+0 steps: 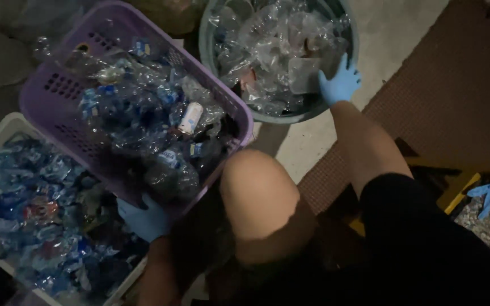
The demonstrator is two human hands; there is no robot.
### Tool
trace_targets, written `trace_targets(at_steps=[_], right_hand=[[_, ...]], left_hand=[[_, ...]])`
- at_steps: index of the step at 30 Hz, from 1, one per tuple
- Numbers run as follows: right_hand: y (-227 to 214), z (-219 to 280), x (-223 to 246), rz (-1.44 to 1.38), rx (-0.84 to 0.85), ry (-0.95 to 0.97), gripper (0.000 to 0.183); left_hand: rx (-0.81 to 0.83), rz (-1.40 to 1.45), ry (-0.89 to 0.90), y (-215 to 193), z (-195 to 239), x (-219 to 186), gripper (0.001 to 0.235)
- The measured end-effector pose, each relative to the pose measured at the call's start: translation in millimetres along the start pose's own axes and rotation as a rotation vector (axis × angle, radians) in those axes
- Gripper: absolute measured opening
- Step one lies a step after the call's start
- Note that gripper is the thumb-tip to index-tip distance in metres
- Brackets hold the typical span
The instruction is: The person sits on the floor and uses scissors to cut plastic water bottles. They pick up bottles from a white bin, cut off the tops and bottoms, and place the cut pieces into a purple basket. The person repeats this process for multiple bottles throughout the video.
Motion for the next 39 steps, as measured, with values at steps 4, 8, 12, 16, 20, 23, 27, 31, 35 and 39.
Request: trace_targets(at_steps=[4, 8, 12, 16, 20, 23, 27, 31, 35, 39], right_hand=[[-1.2, 16.6, -23.7, -0.223, -0.319, -0.031, 0.092], [-33.8, 45.3, 2.3, -0.318, -0.436, -0.089, 0.092], [-80.4, 73.3, 65.2, -0.563, -0.595, -0.452, 0.082], [-122.5, 125.5, 157.5, -0.763, -0.232, -0.859, 0.06], [-141.2, 190.5, 259.5, -0.584, 0.241, -1.29, 0.062], [-127.8, 233.7, 313.2, -0.262, 0.586, -1.365, 0.077], [-133.2, 288.8, 365.7, 0.268, 0.903, -1.186, 0.083], [-38.8, 278.5, 409.6, 0.498, 0.78, -1.269, 0.052], [38.9, 274.5, 426.3, 0.436, 0.735, -1.187, 0.105], [47.3, 291.4, 411.3, 0.168, 0.842, -0.897, 0.127]], left_hand=[[-0.049, -0.178, 0.052, 22.6, 5.7, 29.0, 0.071], [-0.017, -0.298, -0.023, 18.3, -0.5, 20.3, 0.093], [-0.008, -0.403, 0.017, 11.7, -3.5, -8.4, 0.091], [-0.043, -0.513, 0.22, 4.2, 0.3, -31.4, 0.077], [-0.036, -0.455, 0.267, 3.3, 0.4, -34.3, 0.094], [0.19, -0.424, 0.068, 6.5, -1.5, -37.1, 0.084], [0.151, -0.284, 0.053, -9.5, 0.4, -50.0, 0.082], [0.192, -0.19, -0.001, -9.6, 1.7, -46.8, 0.074], [0.16, -0.156, 0.053, -3.5, 0.1, -39.9, 0.067], [0.033, -0.105, 0.181, 3.0, -0.8, -25.3, 0.078]])
Point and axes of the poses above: each hand's wrist, its own z-axis away from the middle knuckle, its own y-axis out of the palm, x = y × z, the point moved 6 cm from there along -z, towards the middle knuckle, and after that the axes turned 9 degrees about -x, right-handed, at the moved point
